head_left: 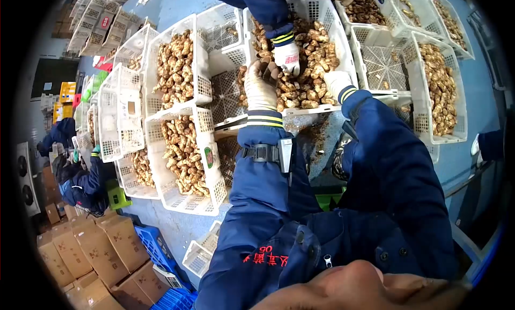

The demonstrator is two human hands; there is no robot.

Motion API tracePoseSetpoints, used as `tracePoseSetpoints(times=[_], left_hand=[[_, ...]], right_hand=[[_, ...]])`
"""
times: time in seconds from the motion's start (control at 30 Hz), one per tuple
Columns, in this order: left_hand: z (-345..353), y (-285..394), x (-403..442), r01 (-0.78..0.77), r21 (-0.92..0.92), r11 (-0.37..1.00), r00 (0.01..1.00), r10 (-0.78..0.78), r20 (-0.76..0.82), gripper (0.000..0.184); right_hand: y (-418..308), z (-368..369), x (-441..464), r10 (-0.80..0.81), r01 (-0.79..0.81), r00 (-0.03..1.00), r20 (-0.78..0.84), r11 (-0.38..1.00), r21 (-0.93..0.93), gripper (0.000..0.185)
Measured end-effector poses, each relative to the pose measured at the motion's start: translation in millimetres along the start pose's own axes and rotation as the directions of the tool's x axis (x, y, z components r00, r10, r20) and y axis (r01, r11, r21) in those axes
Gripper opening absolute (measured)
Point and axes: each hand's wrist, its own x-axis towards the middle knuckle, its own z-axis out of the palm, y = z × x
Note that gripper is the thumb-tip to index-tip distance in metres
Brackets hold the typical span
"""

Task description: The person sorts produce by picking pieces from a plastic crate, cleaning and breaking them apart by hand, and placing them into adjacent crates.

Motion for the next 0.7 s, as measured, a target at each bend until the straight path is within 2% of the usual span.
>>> tracePoseSetpoints(times=[0.1,0.13,0.2,0.23,0.33,0.37,0.4,0.43,0.47,0.5,0.53,0.6,0.63,0.67,0.7], left_hand=[[-1,4,1,0.046,-0.011,0.999,0.999,-0.046,0.026,0.026],[1,6,1,0.084,-0.009,0.996,0.996,-0.084,0.005,0.025],[2,7,1,0.052,0.052,0.997,0.992,-0.058,0.109,0.024],[4,6,0,0.035,0.131,0.991,0.996,-0.046,0.077,0.026],[10,3,-1,-0.113,0.382,0.917,0.975,0.029,0.22,0.042],[10,-1,0,-0.143,0.449,0.882,0.974,0.045,0.222,0.049],[17,5,-11,-0.135,0.592,0.794,0.97,-0.015,0.241,0.051],[6,-3,-1,-0.288,0.701,0.652,0.937,0.041,0.347,0.054],[-3,-10,8,-0.433,0.766,0.475,0.887,0.076,0.455,0.057],[13,2,-14,-0.471,0.812,0.345,0.872,0.04,0.488,0.061],[9,-6,-6,-0.503,0.763,0.407,0.837,0.012,0.546,0.066],[5,-10,-10,-0.498,0.761,0.416,0.818,-0.065,0.572,0.069],[15,-3,-19,-0.501,0.748,0.436,0.8,-0.097,0.592,0.07],[23,6,-33,-0.473,0.839,0.268,0.85,-0.113,0.515,0.064],[21,5,-31,-0.455,0.851,0.261,0.865,-0.096,0.492,0.062]], right_hand=[[-6,22,12,-0.04,0.029,0.983,-0.179,0.998,-0.064,0.02],[-6,19,18,-0.017,0.009,0.994,-0.108,0.997,-0.08,0.019],[-3,15,21,-0.062,0.056,0.991,-0.121,0.997,-0.056,0.021],[-3,5,37,0.091,-0.097,0.992,0.088,0.993,0.074,0.025],[9,-35,22,-0.061,0.058,0.998,0.014,0.988,0.143,0.031],[9,-53,17,-0.024,0.007,0.999,0.039,0.927,0.374,0.04],[13,-60,19,-0.066,0.043,0.998,0.023,0.838,0.544,0.041],[19,-73,10,-0.291,0.246,0.955,-0.056,0.675,0.696,0.043],[19,-84,0,-0.282,0.046,0.957,0.06,0.356,0.933,0.046],[14,-104,-14,-0.27,-0.188,0.947,0.176,-0.02,0.982,0.049],[14,-114,-27,-0.375,-0.179,0.923,0.083,-0.229,0.957,0.051],[4,-107,-25,-0.424,-0.208,0.906,-0.006,-0.457,0.865,0.044],[-3,-114,-32,-0.472,-0.211,0.879,-0.062,-0.503,0.838,0.037],[-10,-123,-41,-0.481,-0.247,0.877,-0.008,-0.466,0.85,0.032],[-11,-120,-41,-0.457,-0.197,0.889,-0.033,-0.445,0.873,0.032]])
